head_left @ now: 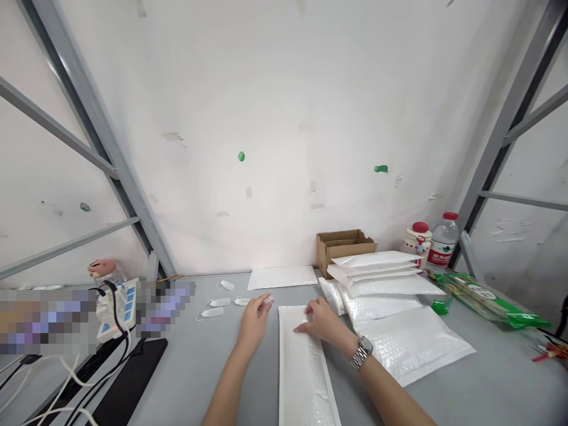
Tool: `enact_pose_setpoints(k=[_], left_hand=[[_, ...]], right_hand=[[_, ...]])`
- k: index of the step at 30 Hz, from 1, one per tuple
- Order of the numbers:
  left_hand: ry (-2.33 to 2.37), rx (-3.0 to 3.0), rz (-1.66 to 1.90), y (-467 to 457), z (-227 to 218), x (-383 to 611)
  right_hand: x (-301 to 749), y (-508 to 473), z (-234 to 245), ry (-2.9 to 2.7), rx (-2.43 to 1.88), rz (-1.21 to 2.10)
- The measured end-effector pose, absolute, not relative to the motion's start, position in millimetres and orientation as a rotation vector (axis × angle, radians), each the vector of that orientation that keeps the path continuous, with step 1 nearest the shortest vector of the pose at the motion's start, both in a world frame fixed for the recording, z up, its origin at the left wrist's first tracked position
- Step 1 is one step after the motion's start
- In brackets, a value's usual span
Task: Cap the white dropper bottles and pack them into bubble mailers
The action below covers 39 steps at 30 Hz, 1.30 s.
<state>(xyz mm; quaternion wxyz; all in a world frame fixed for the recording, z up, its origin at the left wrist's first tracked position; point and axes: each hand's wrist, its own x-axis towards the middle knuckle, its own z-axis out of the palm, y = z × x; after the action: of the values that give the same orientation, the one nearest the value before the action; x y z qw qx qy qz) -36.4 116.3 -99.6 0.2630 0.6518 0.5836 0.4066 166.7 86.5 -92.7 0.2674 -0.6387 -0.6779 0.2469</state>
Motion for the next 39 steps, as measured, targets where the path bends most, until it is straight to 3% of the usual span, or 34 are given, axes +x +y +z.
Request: enact_pose_setpoints(k=[5, 13, 20, 29, 39], left_hand=[[1.135, 1.525, 1.139, 128.1, -90.7, 0.1], [1.225, 1.466, 1.142, 134.2, -109.6, 28.9], [1.157, 1.634, 1.100, 125.8, -107.5, 19.6], [1.204, 1.870, 1.335, 121.8, -107.5, 11.5], [1.386, 1.959, 1.179, 117.1, -103.7, 14.0]], right_hand=[[164.7, 91.0, -97.6, -1.847, -1.673, 0.684], [166.6, 95.9, -96.8, -1.854, -1.520, 1.003], [162.6, 93.5, -87.7, -1.705, -1.301, 0.897], [164.5, 97.8, -94.0, -1.583, -1.288, 0.764], [160.0, 95.5, -92.4, -1.615, -1.290, 0.689]])
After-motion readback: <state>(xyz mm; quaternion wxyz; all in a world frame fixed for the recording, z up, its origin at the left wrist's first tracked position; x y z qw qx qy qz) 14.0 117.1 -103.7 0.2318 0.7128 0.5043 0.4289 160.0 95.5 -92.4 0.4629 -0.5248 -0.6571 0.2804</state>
